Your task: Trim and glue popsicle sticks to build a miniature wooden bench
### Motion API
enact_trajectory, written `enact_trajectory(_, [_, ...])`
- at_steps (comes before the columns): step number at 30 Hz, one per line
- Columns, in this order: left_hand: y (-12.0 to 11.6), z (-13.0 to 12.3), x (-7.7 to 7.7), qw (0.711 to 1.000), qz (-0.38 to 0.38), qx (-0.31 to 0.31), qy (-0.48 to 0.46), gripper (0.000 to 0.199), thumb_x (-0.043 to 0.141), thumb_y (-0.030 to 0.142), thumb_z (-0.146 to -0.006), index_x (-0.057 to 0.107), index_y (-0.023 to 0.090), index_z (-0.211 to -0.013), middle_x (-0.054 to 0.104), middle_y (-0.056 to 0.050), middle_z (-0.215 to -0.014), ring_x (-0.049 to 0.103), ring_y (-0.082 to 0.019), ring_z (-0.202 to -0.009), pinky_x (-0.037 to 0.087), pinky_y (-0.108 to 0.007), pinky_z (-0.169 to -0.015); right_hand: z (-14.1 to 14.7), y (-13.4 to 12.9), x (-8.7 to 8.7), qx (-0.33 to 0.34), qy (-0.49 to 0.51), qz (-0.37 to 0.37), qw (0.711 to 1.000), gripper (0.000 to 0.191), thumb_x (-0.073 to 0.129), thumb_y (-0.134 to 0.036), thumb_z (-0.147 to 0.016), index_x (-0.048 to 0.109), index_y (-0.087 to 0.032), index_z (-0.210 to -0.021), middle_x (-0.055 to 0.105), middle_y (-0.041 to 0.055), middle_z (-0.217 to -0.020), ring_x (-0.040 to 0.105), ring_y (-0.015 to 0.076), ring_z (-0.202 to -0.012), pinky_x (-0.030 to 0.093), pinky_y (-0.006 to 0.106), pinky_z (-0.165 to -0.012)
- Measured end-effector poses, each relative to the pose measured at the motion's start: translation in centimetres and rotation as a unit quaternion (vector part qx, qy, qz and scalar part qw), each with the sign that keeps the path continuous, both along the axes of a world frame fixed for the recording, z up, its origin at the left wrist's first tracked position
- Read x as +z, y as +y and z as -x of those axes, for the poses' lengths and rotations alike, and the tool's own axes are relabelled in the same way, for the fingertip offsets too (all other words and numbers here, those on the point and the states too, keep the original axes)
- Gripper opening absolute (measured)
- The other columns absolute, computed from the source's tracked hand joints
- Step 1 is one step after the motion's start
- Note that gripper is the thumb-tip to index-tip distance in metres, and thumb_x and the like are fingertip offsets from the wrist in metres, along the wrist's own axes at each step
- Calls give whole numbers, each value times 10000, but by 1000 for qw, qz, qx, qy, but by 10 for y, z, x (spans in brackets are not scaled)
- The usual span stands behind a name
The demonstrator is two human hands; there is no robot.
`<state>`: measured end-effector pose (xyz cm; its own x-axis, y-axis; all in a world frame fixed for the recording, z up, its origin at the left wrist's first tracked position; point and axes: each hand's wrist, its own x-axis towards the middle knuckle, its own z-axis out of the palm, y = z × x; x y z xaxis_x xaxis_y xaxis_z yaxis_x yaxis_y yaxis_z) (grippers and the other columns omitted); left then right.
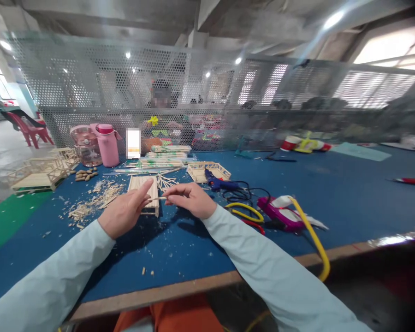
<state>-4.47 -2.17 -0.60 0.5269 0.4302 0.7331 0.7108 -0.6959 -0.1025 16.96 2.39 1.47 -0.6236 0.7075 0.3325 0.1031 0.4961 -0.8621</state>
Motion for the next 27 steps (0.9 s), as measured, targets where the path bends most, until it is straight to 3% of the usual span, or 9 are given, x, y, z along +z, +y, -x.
enact_trajectory(5, [-3,-3,-3,999,42,25,3,524,349,194,-887,194,161,-1386,666,-72,-788,634,-175,-685,497,-279,-613,7,-9,1,-78,-30,-79,993,183,576,-283,-738,637,-123,-672,607,12,-572,531,101,-540,424,227,-569])
enact_trajectory(8, [-8,-7,-2,996,87,29,-10,330,379,221,-879,495,159,-1182,674,-74,-779,629,-166,-681,489,-265,-614,11,-12,0,-47,-19,-65,997,205,529,-293,-772,596,-134,-662,575,-5,-554,511,91,-529,415,221,-566])
enact_trajectory(11, [-13,-12,0,993,111,36,-35,251,373,243,-884,611,173,-921,685,-67,-754,630,-154,-653,474,-241,-587,8,-11,5,-4,-7,-38,999,241,473,-332,-809,565,-139,-697,583,8,-603,530,100,-562,435,232,-591])
enact_trajectory(14, [-16,-16,1,990,128,44,-49,255,372,258,-885,609,166,-895,690,-60,-726,632,-158,-623,462,-240,-561,-11,-6,11,-106,-54,-84,989,271,354,-315,-862,549,-143,-787,588,34,-676,540,116,-602,441,243,-595])
enact_trajectory(17, [-17,-17,0,986,151,39,-54,247,378,259,-882,605,164,-902,692,-54,-724,635,-159,-623,458,-241,-564,-49,-6,11,-276,-289,-186,898,179,383,-147,-797,561,-148,-817,602,56,-729,560,148,-681,432,270,-657])
enact_trajectory(19, [-18,-18,0,984,163,31,-61,242,384,259,-879,604,165,-916,695,-56,-747,639,-161,-650,458,-243,-581,-78,-11,5,-309,-497,-172,793,240,408,-64,-727,597,-139,-854,633,105,-834,595,202,-788,438,313,-716])
enact_trajectory(20, [-19,-18,0,983,171,25,-66,242,385,260,-878,604,166,-922,694,-56,-751,637,-160,-655,454,-241,-584,-92,-15,1,-309,-523,-159,778,262,430,-54,-705,616,-113,-880,640,146,-870,608,243,-822,447,343,-723])
enact_trajectory(23, [-21,-21,2,971,216,6,-98,251,380,271,-878,604,167,-927,673,-36,-703,602,-135,-595,426,-222,-558,-122,-28,-7,-283,-532,-144,785,485,412,-11,-679,554,-69,-1139,597,190,-1115,586,270,-1006,444,367,-867])
enact_trajectory(27, [-25,-27,4,934,304,-14,-187,272,382,314,-875,609,166,-852,594,4,-593,514,-102,-516,384,-208,-534,-135,-41,-11,-231,-495,-174,819,615,392,8,-614,519,-78,-1210,549,151,-1225,520,239,-1134,396,345,-987])
